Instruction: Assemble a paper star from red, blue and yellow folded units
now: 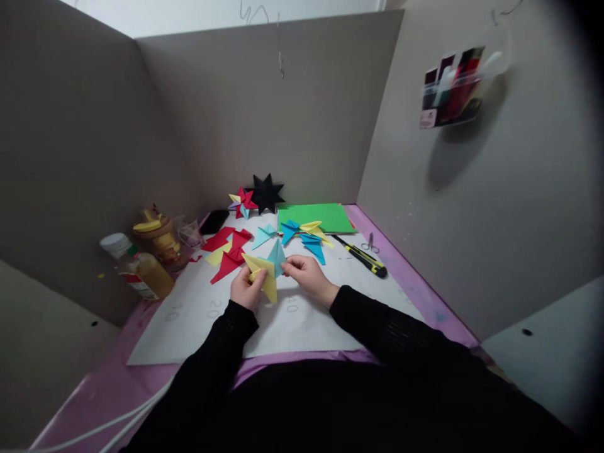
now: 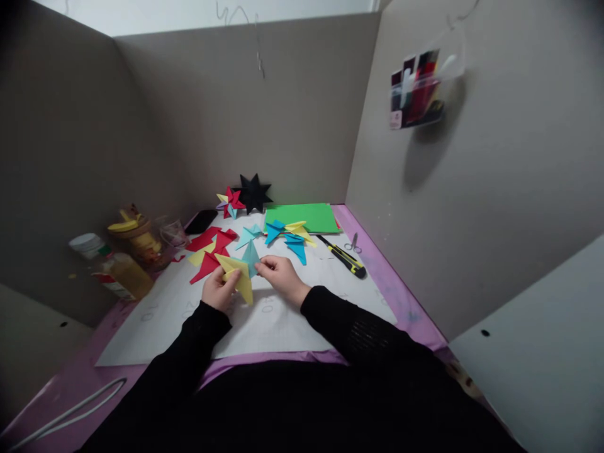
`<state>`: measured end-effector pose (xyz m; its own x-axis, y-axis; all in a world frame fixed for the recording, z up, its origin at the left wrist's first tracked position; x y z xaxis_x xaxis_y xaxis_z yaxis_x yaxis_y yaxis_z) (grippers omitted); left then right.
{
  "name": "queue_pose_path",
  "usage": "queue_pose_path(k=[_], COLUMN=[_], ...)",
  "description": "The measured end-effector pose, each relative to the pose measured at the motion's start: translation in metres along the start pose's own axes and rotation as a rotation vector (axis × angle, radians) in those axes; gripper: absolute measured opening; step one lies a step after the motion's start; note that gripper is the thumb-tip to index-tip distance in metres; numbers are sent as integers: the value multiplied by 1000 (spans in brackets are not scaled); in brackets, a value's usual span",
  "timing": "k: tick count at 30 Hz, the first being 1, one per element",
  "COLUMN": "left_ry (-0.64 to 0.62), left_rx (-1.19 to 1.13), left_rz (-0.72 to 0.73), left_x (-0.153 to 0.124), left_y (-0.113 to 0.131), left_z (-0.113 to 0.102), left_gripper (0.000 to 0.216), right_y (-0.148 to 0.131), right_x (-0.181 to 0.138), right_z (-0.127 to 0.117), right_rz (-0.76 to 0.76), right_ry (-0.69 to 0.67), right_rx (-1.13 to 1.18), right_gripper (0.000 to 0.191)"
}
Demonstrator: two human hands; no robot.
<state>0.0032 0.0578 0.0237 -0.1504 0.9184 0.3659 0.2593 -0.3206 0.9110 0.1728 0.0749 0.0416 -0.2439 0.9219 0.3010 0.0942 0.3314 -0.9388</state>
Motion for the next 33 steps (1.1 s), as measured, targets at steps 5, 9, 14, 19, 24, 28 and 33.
queue_pose_path(k=[5, 9, 14, 19, 24, 28, 33], left_ry=[-49, -44, -37, -30, -27, -43, 56], left_rx=[-100, -146, -143, -120, -95, -49, -182], left_rz=[-62, -114, -133, -116, -92, -54, 22], left_x=[0, -2, -3, -4, -7, -5, 2], left_y=[-2, -5, -8, -5, 1, 4, 1], left_z=[5, 7, 6, 7, 9, 8, -2], left_gripper=[38, 40, 41, 42, 41, 38, 51], right_y=[-1, 4, 9, 13, 27, 30, 22], right_x=[1, 1, 2, 2, 2, 2, 1], right_z=[1, 3, 8, 10, 19, 17, 12], right_rz=[29, 47, 70, 114, 214, 220, 251], right_ry=[-15, -37, -61, -62, -102, -69, -76], right_rx=[40, 41, 44, 93, 180, 162, 172], right_gripper=[28, 28, 30, 33, 33, 30, 21])
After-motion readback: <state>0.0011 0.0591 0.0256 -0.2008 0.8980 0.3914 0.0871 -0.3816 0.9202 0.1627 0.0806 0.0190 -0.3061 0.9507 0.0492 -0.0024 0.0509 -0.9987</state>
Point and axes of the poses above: each hand's wrist, its own x-axis towards the middle knuckle, its own z-axis out of the palm, y = z × x, the point moved 8 cm from there along x, towards the middle knuckle, and after that the axes turned 7 degrees about z, right-handed, at the moved point
